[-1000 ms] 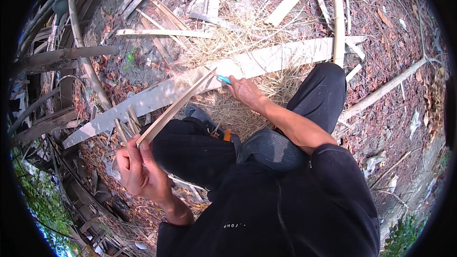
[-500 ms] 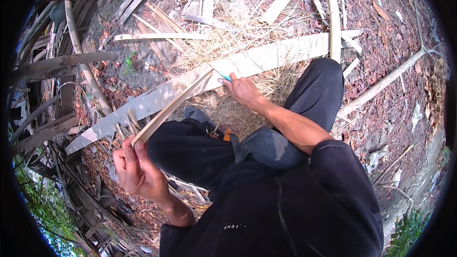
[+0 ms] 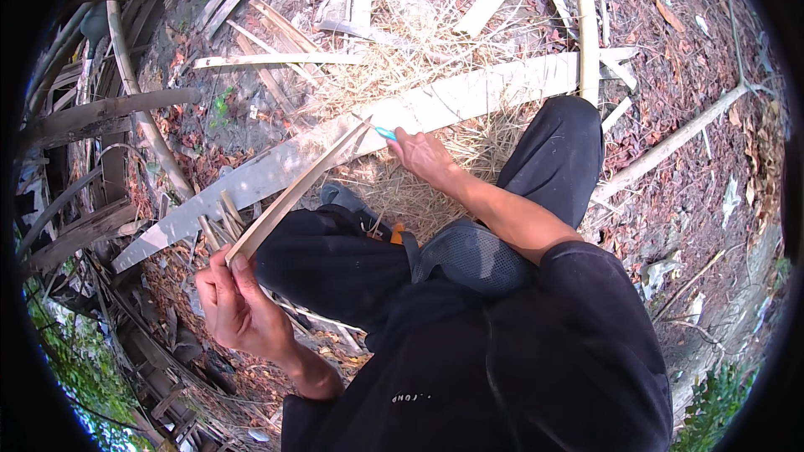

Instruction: The person sits on the ground and uses a blue utility knife to split a long piece of bamboo into thin strips. They hold the bamboo with their left hand and carefully slice along its length with the knife in their right hand, creating multiple narrow slivers.

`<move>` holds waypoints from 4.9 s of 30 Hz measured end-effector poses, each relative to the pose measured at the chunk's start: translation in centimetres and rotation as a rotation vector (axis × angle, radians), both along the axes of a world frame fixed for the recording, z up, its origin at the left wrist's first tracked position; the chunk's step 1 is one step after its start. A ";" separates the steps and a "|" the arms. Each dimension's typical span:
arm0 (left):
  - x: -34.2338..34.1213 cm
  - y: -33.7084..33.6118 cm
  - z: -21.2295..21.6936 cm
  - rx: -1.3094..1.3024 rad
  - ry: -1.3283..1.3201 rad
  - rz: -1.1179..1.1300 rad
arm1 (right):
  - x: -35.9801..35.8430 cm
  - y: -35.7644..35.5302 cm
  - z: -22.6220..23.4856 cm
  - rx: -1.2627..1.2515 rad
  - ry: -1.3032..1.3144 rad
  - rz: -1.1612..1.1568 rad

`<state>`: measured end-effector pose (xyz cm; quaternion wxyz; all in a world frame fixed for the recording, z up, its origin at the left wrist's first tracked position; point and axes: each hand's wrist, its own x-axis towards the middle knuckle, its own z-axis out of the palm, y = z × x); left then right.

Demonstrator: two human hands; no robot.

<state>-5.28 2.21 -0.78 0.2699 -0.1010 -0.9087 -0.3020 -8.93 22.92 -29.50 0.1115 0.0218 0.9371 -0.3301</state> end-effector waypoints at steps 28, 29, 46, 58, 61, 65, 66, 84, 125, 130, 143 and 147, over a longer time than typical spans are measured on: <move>0.5 0.6 0.2 0.040 -0.029 -0.019 | 1.2 0.3 -4.8 0.023 0.125 -0.109; 0.6 0.7 0.3 0.045 -0.044 -0.008 | 1.0 0.0 -4.7 -0.065 0.154 -0.161; 0.8 0.4 0.1 -0.001 0.002 -0.022 | -0.3 -0.4 4.4 -0.085 -0.186 0.007; 0.8 0.9 0.2 -0.036 0.017 -0.046 | -0.2 -0.2 -3.3 -0.077 -0.068 -0.149; 1.2 0.7 0.3 -0.035 -0.011 -0.011 | -0.8 -1.3 3.3 -0.177 -0.098 -0.078; 0.6 1.7 1.4 -0.073 -0.060 -0.050 | -0.1 0.1 -2.9 0.047 -0.090 -0.171; 0.4 1.6 1.3 -0.050 -0.012 -0.053 | -1.0 -0.7 -1.3 -0.080 -0.105 -0.153; -0.1 2.4 1.7 -0.088 0.051 -0.040 | 5.3 -1.8 26.0 -0.450 0.273 0.137; -1.0 0.5 0.9 -0.034 0.002 -0.020 | 2.4 2.1 10.9 -0.005 -0.148 0.035; -2.1 -0.3 0.6 -0.018 0.023 0.083 | 2.5 3.7 17.3 -0.132 -0.305 0.138; -1.4 2.1 1.8 -0.072 -0.007 -0.083 | -0.9 0.4 2.3 0.092 0.111 0.081; -1.1 1.5 1.2 -0.030 0.005 -0.045 | -1.2 -1.1 3.6 -0.029 -0.052 0.023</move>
